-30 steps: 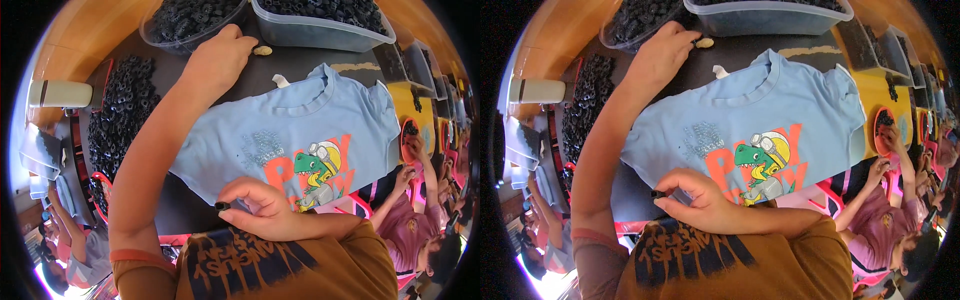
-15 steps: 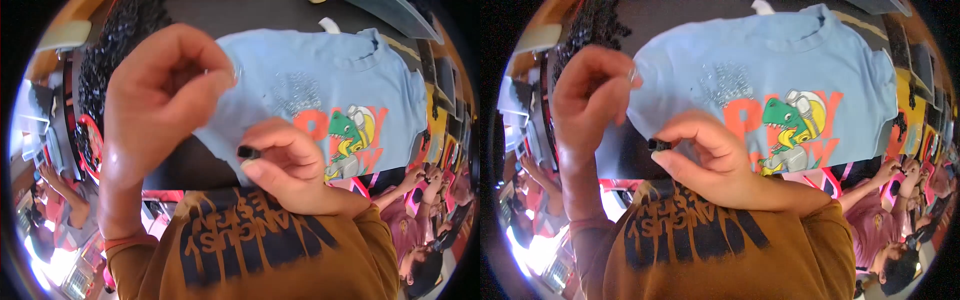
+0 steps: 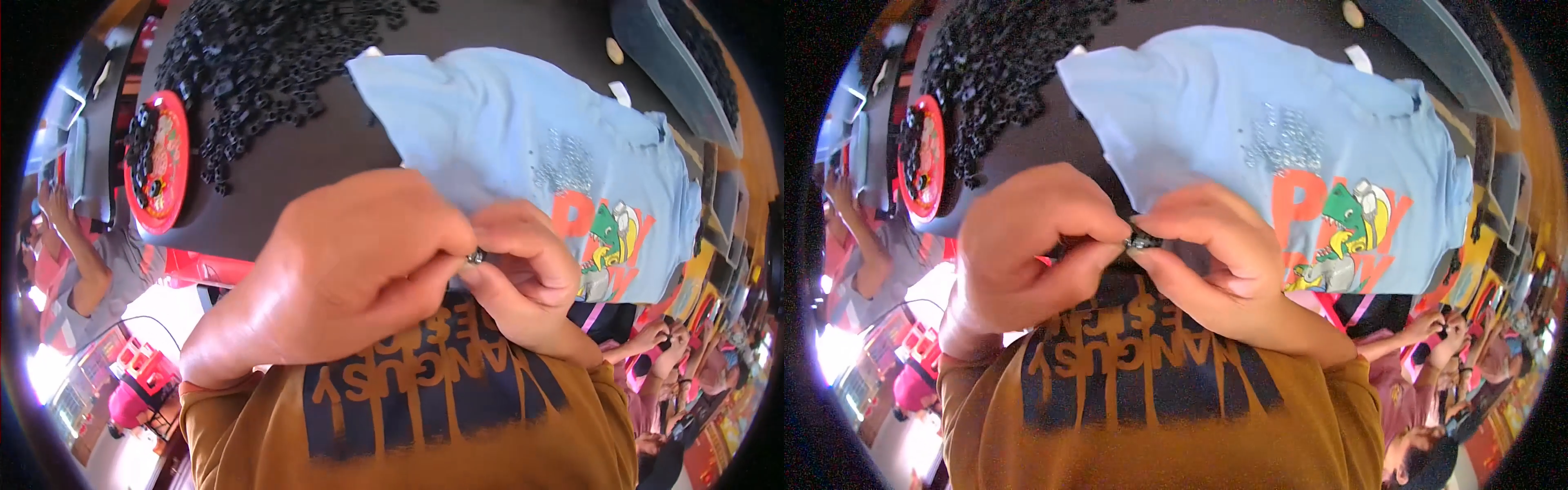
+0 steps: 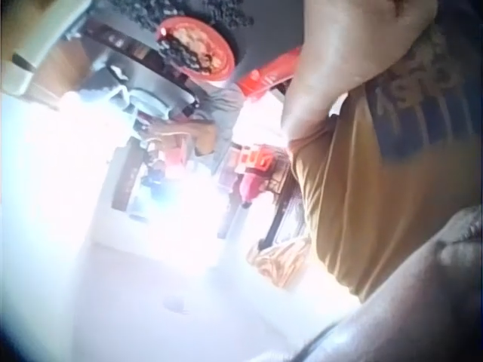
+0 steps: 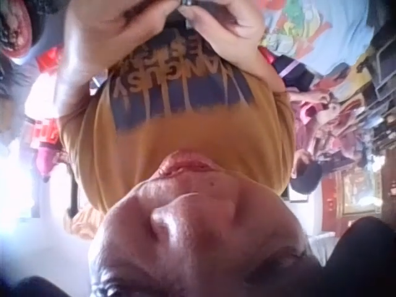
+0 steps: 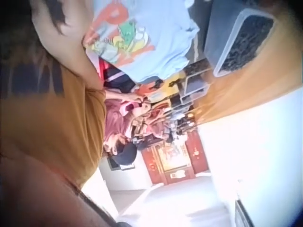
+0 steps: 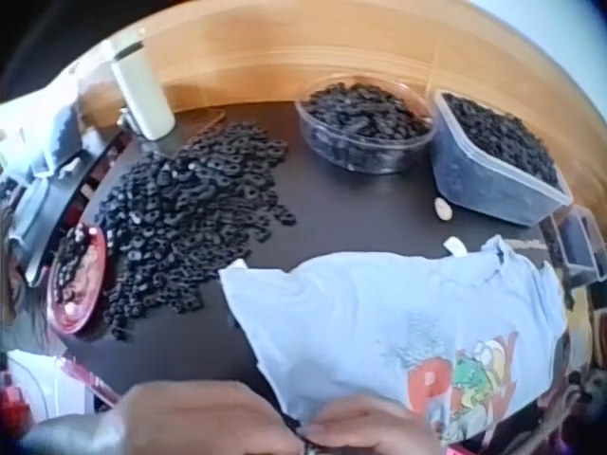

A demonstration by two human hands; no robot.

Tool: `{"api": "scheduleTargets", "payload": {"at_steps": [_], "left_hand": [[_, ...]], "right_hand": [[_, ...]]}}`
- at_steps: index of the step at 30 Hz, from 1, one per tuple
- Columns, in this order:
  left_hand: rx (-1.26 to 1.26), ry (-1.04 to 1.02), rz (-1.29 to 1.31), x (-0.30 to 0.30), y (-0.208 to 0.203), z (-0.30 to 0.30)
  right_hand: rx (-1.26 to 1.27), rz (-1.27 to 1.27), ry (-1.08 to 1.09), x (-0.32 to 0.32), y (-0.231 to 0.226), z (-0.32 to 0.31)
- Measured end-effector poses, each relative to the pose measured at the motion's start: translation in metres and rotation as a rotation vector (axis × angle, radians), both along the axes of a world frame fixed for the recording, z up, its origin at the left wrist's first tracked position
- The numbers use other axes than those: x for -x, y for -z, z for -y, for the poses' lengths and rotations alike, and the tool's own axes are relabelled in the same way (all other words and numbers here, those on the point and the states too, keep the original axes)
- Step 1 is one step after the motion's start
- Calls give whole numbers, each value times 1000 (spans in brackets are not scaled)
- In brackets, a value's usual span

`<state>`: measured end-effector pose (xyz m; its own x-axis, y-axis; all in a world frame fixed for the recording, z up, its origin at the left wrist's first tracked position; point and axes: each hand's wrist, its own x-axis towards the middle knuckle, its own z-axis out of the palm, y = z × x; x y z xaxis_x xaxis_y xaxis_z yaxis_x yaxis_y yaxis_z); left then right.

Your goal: Manually inserting small metal springs into black plastic components at a workshop table.

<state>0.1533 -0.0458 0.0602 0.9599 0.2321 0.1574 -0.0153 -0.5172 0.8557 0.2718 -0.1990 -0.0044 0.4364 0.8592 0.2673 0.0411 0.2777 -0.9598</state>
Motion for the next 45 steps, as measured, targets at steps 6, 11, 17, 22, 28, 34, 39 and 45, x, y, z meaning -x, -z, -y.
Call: {"api": "scheduleTargets", "payload": {"at_steps": [6,11,17,22,28,34,39,45], "left_hand": [[27,-120,3,22,1,-3],[62,-175,-31,29,2,-6],[-18,-171,-26,37,1,-6],[-48,-145,-9,41,7,-3],[12,-199,57,44,14,5],[-101,-208,122,45,20,3],[-320,-401,88,32,34,-27],[-579,-425,65,4,55,-36]], "right_hand": [[42,108,-53,2,-5,-7],[85,120,-92,8,-11,-18],[99,299,-109,11,-17,-22],[57,413,-81,14,-18,-23],[97,196,-128,15,-16,-19],[108,-36,-101,16,-4,-13],[134,-225,-118,14,-3,-11],[93,-250,-122,14,-3,-11]]}}
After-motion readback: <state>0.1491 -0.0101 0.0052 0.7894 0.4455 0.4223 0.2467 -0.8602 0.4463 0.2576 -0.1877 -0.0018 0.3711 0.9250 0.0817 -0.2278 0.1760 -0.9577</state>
